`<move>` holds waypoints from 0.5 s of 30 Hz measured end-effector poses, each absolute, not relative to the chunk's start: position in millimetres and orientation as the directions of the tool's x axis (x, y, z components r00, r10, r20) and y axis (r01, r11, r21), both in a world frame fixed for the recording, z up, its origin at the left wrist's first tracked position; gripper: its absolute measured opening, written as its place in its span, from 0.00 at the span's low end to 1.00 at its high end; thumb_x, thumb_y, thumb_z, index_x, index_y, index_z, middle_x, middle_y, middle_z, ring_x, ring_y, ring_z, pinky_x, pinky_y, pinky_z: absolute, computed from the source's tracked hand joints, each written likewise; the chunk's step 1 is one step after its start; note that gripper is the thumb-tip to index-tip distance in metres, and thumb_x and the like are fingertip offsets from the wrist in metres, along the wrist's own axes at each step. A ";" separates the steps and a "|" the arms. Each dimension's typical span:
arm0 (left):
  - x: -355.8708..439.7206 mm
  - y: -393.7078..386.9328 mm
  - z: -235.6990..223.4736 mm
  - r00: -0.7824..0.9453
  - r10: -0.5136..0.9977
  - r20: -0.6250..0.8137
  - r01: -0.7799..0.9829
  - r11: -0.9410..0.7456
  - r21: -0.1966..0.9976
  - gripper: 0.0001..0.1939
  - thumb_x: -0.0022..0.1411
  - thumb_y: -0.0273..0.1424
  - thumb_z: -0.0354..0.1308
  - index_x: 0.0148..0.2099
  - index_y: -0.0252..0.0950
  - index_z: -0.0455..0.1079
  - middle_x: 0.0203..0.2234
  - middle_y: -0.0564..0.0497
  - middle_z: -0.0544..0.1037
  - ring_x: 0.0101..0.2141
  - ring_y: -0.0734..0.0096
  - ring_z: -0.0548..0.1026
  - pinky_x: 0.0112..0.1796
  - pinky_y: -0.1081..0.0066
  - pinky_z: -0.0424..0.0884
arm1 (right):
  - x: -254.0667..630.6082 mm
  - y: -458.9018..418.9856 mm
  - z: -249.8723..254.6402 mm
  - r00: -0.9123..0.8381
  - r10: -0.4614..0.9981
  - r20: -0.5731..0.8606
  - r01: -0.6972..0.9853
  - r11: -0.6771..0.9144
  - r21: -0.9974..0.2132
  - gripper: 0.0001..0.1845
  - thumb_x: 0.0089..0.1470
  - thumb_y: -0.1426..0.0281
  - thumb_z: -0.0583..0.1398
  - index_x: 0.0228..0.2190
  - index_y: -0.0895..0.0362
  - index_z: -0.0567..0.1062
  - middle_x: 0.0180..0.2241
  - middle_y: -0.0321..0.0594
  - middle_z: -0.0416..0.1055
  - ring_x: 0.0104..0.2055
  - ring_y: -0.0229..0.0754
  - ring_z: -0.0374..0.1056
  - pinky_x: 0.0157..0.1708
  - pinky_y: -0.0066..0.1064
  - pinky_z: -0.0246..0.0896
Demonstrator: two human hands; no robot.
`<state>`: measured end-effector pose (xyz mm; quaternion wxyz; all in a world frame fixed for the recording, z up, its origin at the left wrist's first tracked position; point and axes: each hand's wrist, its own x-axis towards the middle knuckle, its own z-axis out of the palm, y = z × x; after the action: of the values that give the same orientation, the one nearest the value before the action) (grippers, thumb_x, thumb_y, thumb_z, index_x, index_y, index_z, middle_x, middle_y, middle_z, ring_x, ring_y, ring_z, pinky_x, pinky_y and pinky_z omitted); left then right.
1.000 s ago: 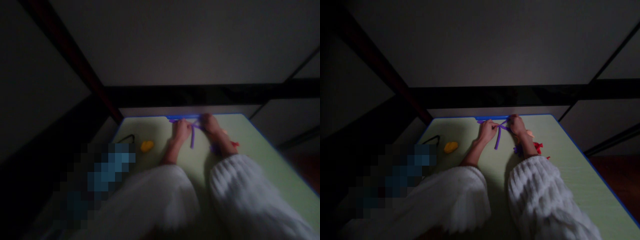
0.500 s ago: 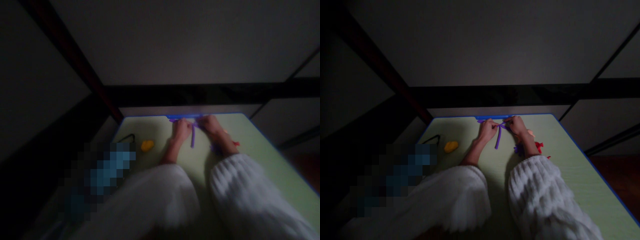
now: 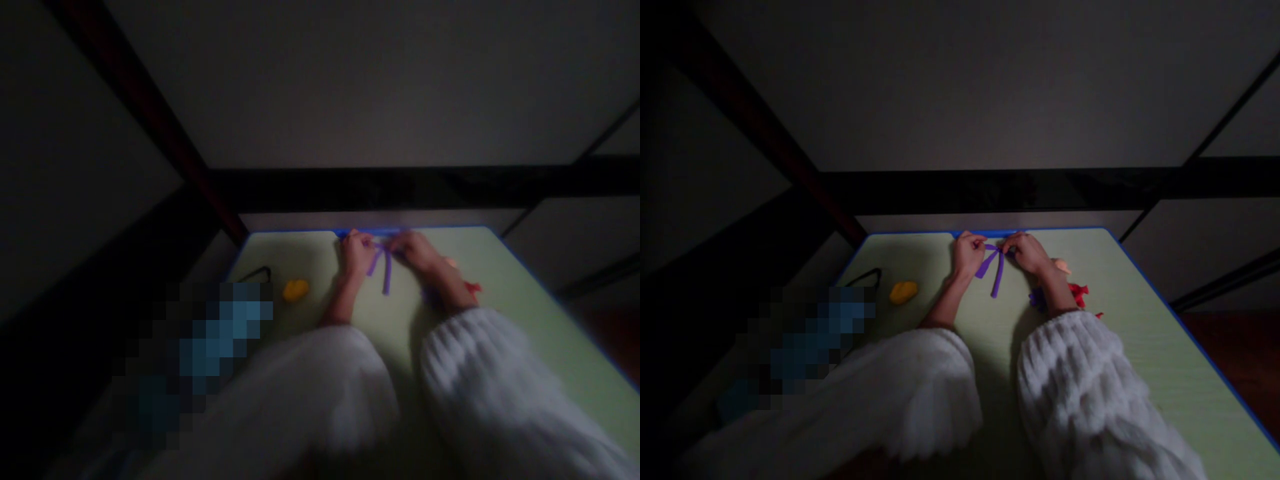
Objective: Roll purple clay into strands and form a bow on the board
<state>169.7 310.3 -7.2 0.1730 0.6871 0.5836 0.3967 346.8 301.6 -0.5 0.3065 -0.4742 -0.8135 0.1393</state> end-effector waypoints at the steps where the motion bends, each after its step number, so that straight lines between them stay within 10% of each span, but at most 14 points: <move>1: 169.4 311.1 -8.1 -0.002 0.939 0.344 0.660 -0.258 0.705 0.12 0.56 0.21 0.54 0.38 0.35 0.77 0.34 0.50 0.78 0.35 0.73 0.75 0.42 0.75 0.70 | 347.6 302.2 -1.0 -0.366 0.853 0.371 0.684 0.517 -0.515 0.21 0.37 0.85 0.52 0.27 0.57 0.79 0.35 0.42 0.79 0.43 0.46 0.72 0.47 0.35 0.61; 15: 169.6 311.9 -10.3 -0.047 0.937 0.345 0.623 -0.243 0.744 0.12 0.56 0.20 0.53 0.35 0.34 0.77 0.33 0.49 0.78 0.33 0.74 0.75 0.40 0.76 0.70 | 341.5 297.4 2.0 -0.393 0.837 0.380 0.645 0.546 -0.534 0.21 0.35 0.85 0.51 0.24 0.56 0.78 0.31 0.40 0.78 0.40 0.44 0.71 0.43 0.33 0.61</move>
<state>169.6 311.9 -10.3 0.1858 0.6648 0.5867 0.4235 341.5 297.4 2.0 0.3153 -0.4515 -0.8207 0.1521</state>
